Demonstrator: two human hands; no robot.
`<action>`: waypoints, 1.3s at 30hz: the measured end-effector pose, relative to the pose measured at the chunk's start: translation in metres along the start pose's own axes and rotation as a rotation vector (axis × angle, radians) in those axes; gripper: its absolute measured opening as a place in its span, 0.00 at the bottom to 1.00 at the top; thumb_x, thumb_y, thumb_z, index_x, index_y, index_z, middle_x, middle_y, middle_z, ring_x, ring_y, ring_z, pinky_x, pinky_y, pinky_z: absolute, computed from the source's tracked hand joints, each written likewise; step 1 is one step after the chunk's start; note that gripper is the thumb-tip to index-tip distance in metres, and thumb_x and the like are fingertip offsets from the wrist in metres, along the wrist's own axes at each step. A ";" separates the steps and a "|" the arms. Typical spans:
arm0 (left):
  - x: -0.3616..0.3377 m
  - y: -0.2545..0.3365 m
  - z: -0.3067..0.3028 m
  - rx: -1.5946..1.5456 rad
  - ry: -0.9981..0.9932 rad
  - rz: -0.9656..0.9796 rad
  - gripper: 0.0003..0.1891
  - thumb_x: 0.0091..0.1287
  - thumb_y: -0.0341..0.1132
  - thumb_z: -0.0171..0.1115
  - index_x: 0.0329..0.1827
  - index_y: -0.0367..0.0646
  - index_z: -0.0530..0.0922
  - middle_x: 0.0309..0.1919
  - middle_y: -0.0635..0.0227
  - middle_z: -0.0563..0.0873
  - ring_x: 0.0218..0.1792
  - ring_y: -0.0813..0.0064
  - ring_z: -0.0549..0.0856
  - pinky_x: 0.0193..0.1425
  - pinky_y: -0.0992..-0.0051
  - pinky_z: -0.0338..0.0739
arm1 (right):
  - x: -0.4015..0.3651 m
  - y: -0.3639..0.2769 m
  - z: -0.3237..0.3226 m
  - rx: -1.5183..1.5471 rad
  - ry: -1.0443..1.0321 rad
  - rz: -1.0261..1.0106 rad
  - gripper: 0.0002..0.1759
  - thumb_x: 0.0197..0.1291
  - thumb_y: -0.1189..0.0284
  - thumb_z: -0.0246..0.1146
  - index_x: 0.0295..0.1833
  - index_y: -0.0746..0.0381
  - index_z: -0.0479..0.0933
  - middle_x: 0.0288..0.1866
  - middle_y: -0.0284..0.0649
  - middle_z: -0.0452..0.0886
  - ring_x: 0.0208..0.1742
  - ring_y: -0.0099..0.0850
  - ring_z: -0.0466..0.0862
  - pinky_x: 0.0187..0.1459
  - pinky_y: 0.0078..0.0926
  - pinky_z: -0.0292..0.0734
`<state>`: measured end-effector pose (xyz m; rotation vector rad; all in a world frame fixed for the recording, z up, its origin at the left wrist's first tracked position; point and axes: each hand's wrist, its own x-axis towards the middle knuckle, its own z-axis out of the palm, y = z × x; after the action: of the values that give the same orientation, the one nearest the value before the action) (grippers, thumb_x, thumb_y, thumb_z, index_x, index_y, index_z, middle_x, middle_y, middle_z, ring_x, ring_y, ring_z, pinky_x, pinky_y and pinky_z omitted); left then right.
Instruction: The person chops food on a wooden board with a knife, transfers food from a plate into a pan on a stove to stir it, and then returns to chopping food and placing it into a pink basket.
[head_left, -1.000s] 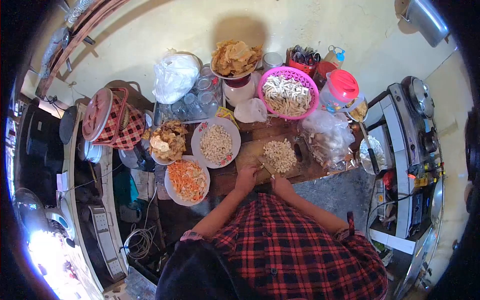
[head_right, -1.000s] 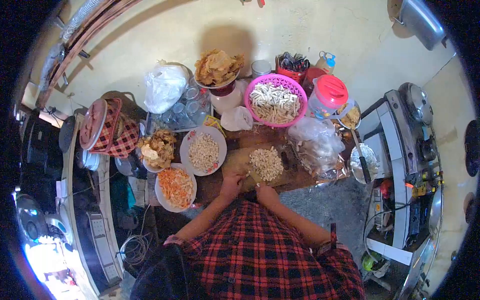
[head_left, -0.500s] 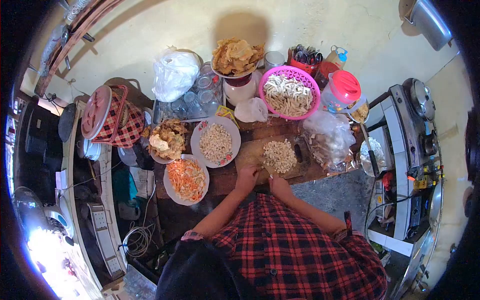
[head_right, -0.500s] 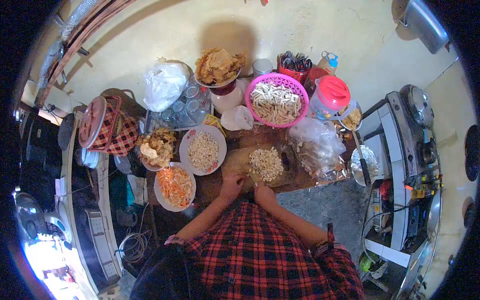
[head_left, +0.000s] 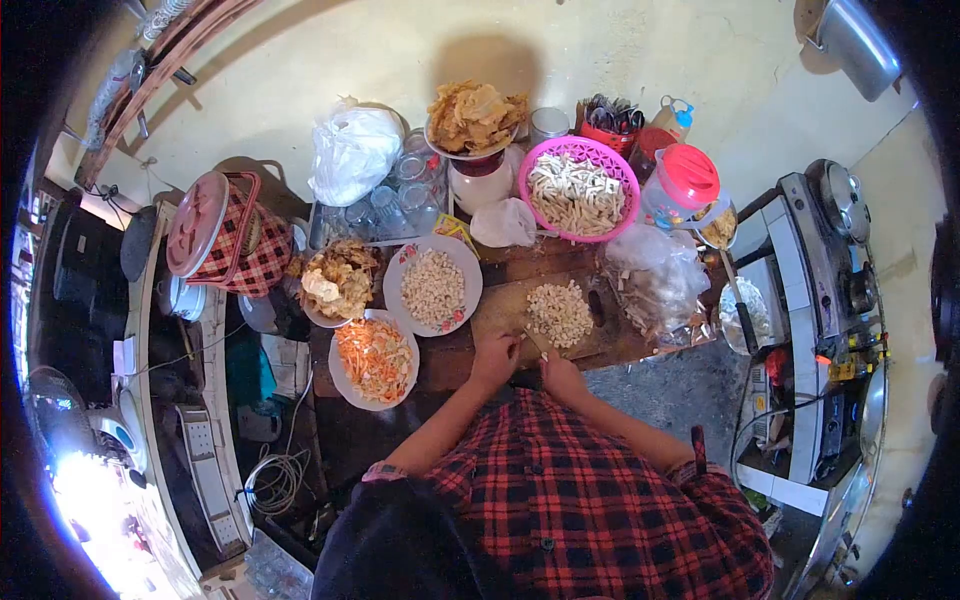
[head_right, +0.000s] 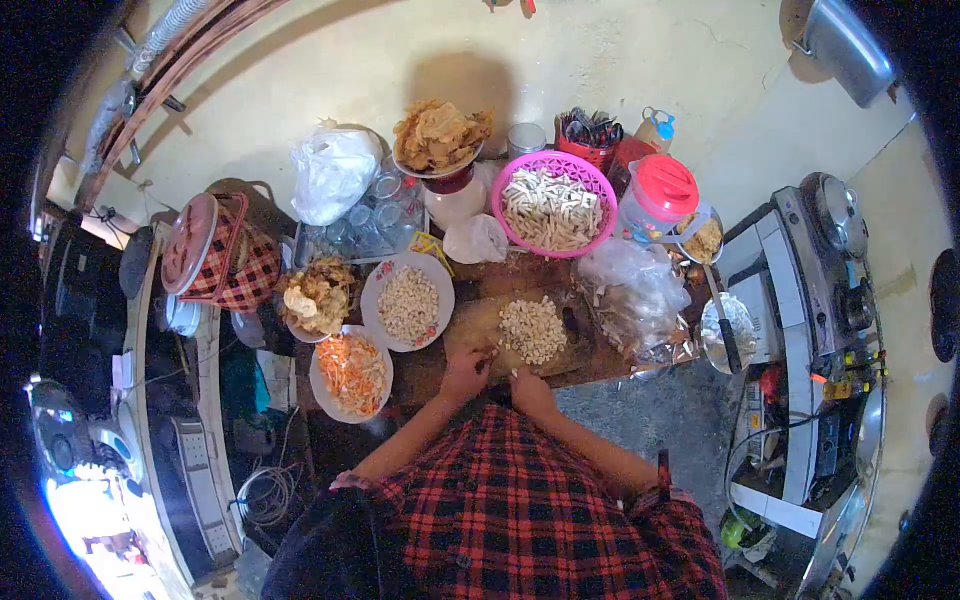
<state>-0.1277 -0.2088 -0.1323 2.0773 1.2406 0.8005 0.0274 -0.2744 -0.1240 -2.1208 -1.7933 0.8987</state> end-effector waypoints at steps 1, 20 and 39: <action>-0.002 -0.001 0.001 0.032 -0.013 -0.012 0.06 0.52 0.28 0.59 0.32 0.37 0.81 0.33 0.56 0.81 0.39 0.55 0.79 0.46 0.63 0.73 | -0.005 -0.001 -0.005 0.020 -0.002 0.010 0.16 0.62 0.64 0.49 0.44 0.68 0.65 0.25 0.60 0.77 0.31 0.58 0.78 0.32 0.53 0.72; -0.008 0.000 -0.004 0.069 0.002 -0.035 0.07 0.51 0.27 0.58 0.32 0.38 0.81 0.31 0.57 0.80 0.35 0.55 0.79 0.42 0.63 0.74 | 0.000 0.004 0.007 -0.022 -0.032 -0.002 0.17 0.62 0.64 0.50 0.44 0.69 0.63 0.25 0.61 0.77 0.31 0.58 0.79 0.31 0.52 0.73; -0.006 0.007 -0.008 0.093 -0.024 -0.146 0.07 0.53 0.30 0.59 0.34 0.39 0.80 0.30 0.54 0.80 0.33 0.54 0.80 0.39 0.62 0.75 | -0.003 -0.004 0.000 0.012 0.004 -0.049 0.18 0.62 0.63 0.51 0.42 0.69 0.62 0.25 0.60 0.77 0.28 0.57 0.79 0.30 0.53 0.73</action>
<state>-0.1319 -0.2154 -0.1225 2.0349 1.4221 0.6607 0.0237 -0.2759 -0.1208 -2.0610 -1.8250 0.8901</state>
